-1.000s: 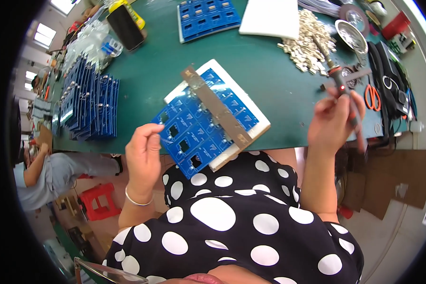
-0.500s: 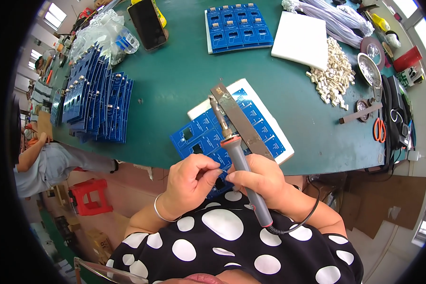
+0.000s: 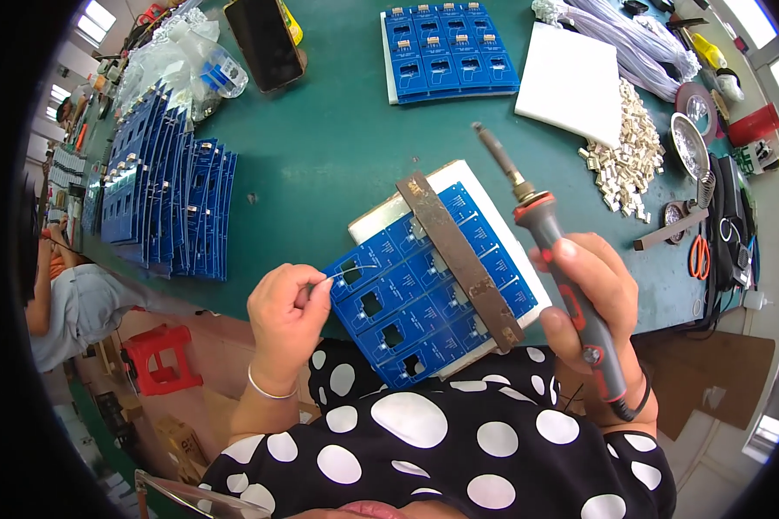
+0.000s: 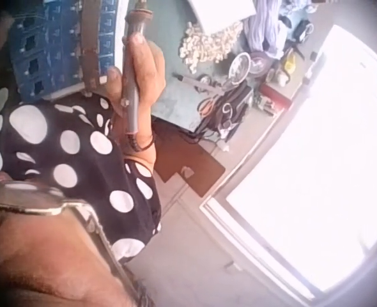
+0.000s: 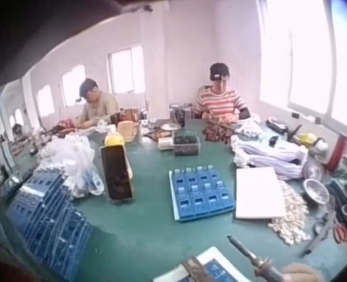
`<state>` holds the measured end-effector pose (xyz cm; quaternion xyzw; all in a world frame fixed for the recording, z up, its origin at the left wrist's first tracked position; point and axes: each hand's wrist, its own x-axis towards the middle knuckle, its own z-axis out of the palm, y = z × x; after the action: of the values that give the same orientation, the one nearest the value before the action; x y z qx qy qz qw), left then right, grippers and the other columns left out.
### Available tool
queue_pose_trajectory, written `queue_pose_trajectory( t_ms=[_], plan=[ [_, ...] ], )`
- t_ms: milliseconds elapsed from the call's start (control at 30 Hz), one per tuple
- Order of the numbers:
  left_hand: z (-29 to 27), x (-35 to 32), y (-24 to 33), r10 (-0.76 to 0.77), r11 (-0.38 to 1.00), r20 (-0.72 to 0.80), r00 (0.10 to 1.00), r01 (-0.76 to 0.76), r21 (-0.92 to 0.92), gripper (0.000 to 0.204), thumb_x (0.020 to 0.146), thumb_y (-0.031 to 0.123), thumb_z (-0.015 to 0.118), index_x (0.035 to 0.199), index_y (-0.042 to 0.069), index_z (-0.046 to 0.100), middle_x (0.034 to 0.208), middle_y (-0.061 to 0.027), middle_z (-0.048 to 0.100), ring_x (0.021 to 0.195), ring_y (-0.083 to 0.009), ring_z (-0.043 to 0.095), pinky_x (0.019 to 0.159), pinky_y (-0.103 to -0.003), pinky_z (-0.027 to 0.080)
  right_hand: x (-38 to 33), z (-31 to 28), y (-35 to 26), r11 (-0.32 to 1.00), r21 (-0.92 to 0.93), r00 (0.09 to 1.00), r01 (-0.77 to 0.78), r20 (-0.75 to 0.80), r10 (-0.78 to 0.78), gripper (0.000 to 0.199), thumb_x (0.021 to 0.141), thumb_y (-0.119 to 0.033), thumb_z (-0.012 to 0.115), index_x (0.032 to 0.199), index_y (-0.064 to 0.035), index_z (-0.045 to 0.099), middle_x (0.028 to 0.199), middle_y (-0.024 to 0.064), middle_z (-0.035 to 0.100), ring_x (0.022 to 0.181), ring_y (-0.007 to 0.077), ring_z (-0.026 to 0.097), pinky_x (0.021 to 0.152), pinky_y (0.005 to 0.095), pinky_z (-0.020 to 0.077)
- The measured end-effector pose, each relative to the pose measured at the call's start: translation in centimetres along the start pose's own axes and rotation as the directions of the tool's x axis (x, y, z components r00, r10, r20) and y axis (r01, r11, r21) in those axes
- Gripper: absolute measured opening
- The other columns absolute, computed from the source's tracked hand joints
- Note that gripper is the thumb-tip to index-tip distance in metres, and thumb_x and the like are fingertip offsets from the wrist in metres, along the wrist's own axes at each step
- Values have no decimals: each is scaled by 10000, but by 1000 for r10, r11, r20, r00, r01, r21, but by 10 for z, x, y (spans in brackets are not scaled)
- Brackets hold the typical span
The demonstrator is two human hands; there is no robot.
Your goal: The person places circuit boards onto a fixture, secures them with a metal bar, and solders components onto the boards using a soldering iron and solder wire.
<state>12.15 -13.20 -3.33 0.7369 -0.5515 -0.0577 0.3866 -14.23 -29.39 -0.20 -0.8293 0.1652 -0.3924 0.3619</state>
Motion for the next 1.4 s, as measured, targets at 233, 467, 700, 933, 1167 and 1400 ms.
queue_pose_trajectory(
  t_ms=[233, 467, 700, 933, 1167, 1400],
  plan=[
    [25, 12, 1, 185, 975, -17, 983, -181, 130, 207, 642, -19, 629, 766, 85, 500, 792, -59, 606, 769, -267, 585, 697, -384, 438, -25, 26, 6, 955, 214, 971, -206, -77, 226, 406, 790, 48, 669, 1165, -41, 540, 851, 148, 650, 756, 248, 665, 691, 354, 525],
    [34, 6, -2, 185, 967, -10, 983, -180, 182, 194, 667, 23, 603, 787, 104, 473, 892, -28, 651, 887, -243, 602, 887, -421, 361, -20, 35, 11, 968, 191, 987, -160, 23, 158, 300, 787, -89, 737, 997, -27, 532, 706, 110, 612, 586, 219, 598, 549, 326, 463],
    [36, 4, -3, 164, 965, -4, 986, -160, 210, 183, 684, 62, 660, 808, 111, 534, 899, -8, 648, 909, -201, 600, 936, -466, 299, -13, 43, 5, 939, 79, 941, -334, 74, 329, 211, 791, -99, 721, 961, -5, 640, 839, 148, 693, 665, 230, 673, 610, 314, 530],
    [38, 3, -3, 165, 960, -17, 986, -156, 232, 193, 681, 60, 659, 830, 116, 550, 883, 1, 640, 887, -187, 599, 949, -475, 281, -13, 50, 11, 910, 122, 919, -395, 58, 391, 136, 846, -28, 636, 967, 33, 622, 795, 145, 678, 642, 150, 666, 569, 257, 544],
    [38, 2, -2, 167, 961, -15, 986, -159, 227, 195, 684, 60, 661, 835, 116, 551, 883, 3, 639, 883, -189, 600, 953, -481, 275, -10, 53, 12, 936, 88, 940, -341, 70, 335, 126, 851, -4, 624, 968, 41, 613, 789, 148, 687, 637, 143, 677, 566, 250, 559],
    [39, 4, -1, 161, 962, -19, 987, -153, 226, 192, 689, 56, 663, 818, 118, 536, 881, 3, 643, 876, -183, 602, 955, -476, 273, -11, 53, 12, 934, 88, 937, -346, 80, 340, 129, 850, -4, 624, 972, 38, 612, 786, 143, 690, 631, 140, 676, 565, 254, 559]
  ],
)
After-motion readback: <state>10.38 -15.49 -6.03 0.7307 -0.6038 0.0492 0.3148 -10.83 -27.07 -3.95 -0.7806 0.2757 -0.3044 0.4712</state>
